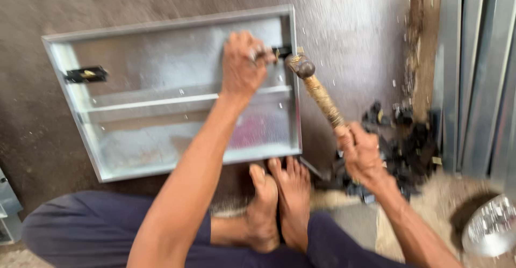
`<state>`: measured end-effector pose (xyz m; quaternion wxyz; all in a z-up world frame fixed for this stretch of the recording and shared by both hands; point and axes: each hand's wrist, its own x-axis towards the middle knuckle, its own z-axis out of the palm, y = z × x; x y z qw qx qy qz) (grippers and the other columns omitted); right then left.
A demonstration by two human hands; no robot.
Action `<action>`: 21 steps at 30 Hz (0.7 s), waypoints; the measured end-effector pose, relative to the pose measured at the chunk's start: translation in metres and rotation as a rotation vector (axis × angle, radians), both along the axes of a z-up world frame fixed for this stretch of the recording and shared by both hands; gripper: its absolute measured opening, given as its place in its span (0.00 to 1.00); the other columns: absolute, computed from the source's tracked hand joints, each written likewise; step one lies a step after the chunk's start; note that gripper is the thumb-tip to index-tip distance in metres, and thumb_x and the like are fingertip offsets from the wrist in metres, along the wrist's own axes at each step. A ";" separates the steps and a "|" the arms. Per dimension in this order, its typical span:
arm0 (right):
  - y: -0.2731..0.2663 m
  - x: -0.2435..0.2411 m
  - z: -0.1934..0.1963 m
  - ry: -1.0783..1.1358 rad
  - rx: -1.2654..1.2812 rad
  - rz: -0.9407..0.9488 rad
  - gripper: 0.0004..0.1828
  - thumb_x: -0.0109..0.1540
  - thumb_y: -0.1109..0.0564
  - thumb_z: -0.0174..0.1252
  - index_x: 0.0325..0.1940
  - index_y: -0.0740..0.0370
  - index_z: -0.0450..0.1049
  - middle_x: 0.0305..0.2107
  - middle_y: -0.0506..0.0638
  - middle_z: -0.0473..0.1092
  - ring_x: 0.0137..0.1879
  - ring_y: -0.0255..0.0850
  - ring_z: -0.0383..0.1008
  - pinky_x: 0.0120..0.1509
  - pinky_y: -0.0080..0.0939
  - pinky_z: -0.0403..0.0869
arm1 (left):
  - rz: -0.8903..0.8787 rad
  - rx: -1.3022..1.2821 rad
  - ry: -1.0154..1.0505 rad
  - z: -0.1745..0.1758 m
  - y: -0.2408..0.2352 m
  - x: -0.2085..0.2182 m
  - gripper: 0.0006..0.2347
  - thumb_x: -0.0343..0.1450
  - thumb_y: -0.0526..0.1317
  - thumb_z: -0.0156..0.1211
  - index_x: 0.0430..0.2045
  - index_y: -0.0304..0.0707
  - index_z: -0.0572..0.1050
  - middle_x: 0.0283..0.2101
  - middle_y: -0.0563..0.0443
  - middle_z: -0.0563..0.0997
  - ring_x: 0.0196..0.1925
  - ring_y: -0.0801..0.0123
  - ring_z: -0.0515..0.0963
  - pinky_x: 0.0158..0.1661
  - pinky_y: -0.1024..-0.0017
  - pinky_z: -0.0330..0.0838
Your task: The person attaches small black components to metal trays by inserting pins and using a hammer to secure them, repeating this process on multiple trays.
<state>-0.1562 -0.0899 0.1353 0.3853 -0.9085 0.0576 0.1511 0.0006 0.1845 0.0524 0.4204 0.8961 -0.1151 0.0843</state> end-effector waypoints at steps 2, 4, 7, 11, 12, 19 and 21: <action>0.008 -0.004 -0.008 0.019 0.069 -0.030 0.24 0.74 0.44 0.46 0.32 0.65 0.67 0.17 0.47 0.63 0.23 0.34 0.63 0.25 0.38 0.64 | 0.038 0.018 -0.018 -0.003 -0.004 0.008 0.08 0.61 0.38 0.76 0.21 0.38 0.78 0.33 0.49 0.74 0.40 0.56 0.71 0.40 0.57 0.63; 0.008 0.002 -0.017 -0.118 0.133 0.027 0.25 0.74 0.42 0.43 0.32 0.63 0.67 0.17 0.45 0.63 0.21 0.32 0.63 0.23 0.37 0.64 | 0.056 0.025 0.006 -0.004 -0.005 -0.001 0.08 0.60 0.37 0.75 0.21 0.39 0.78 0.34 0.50 0.74 0.41 0.56 0.71 0.42 0.57 0.63; 0.016 0.020 -0.034 -0.111 0.089 0.025 0.27 0.73 0.41 0.37 0.31 0.62 0.66 0.15 0.44 0.62 0.18 0.32 0.62 0.19 0.37 0.60 | 0.043 0.016 0.036 -0.002 -0.009 0.005 0.06 0.61 0.34 0.74 0.23 0.41 0.80 0.34 0.51 0.74 0.41 0.58 0.72 0.42 0.59 0.64; 0.025 0.036 -0.034 0.033 0.067 -0.043 0.29 0.73 0.41 0.36 0.27 0.63 0.65 0.15 0.46 0.62 0.18 0.35 0.60 0.17 0.39 0.60 | 0.062 -0.007 0.082 0.006 -0.008 -0.002 0.06 0.60 0.34 0.74 0.23 0.41 0.81 0.32 0.53 0.75 0.41 0.60 0.72 0.43 0.61 0.64; 0.028 0.036 -0.032 -0.025 0.099 -0.051 0.29 0.73 0.41 0.37 0.28 0.63 0.65 0.15 0.47 0.62 0.19 0.34 0.60 0.19 0.39 0.60 | 0.071 -0.035 0.063 0.005 -0.008 0.001 0.06 0.60 0.33 0.74 0.22 0.42 0.81 0.32 0.53 0.75 0.41 0.60 0.72 0.43 0.61 0.64; 0.028 0.042 -0.021 -0.052 -0.004 -0.046 0.31 0.75 0.40 0.39 0.28 0.64 0.66 0.15 0.48 0.62 0.20 0.34 0.59 0.23 0.40 0.60 | 0.053 0.043 0.019 -0.001 -0.010 0.001 0.05 0.63 0.36 0.74 0.24 0.40 0.81 0.32 0.53 0.76 0.38 0.61 0.72 0.40 0.61 0.65; 0.024 0.038 -0.008 -0.087 0.056 -0.089 0.31 0.75 0.40 0.40 0.27 0.64 0.66 0.15 0.47 0.62 0.20 0.33 0.60 0.23 0.38 0.60 | 0.029 0.043 0.013 0.000 -0.009 0.002 0.05 0.67 0.38 0.74 0.26 0.40 0.81 0.33 0.53 0.77 0.37 0.63 0.73 0.39 0.62 0.66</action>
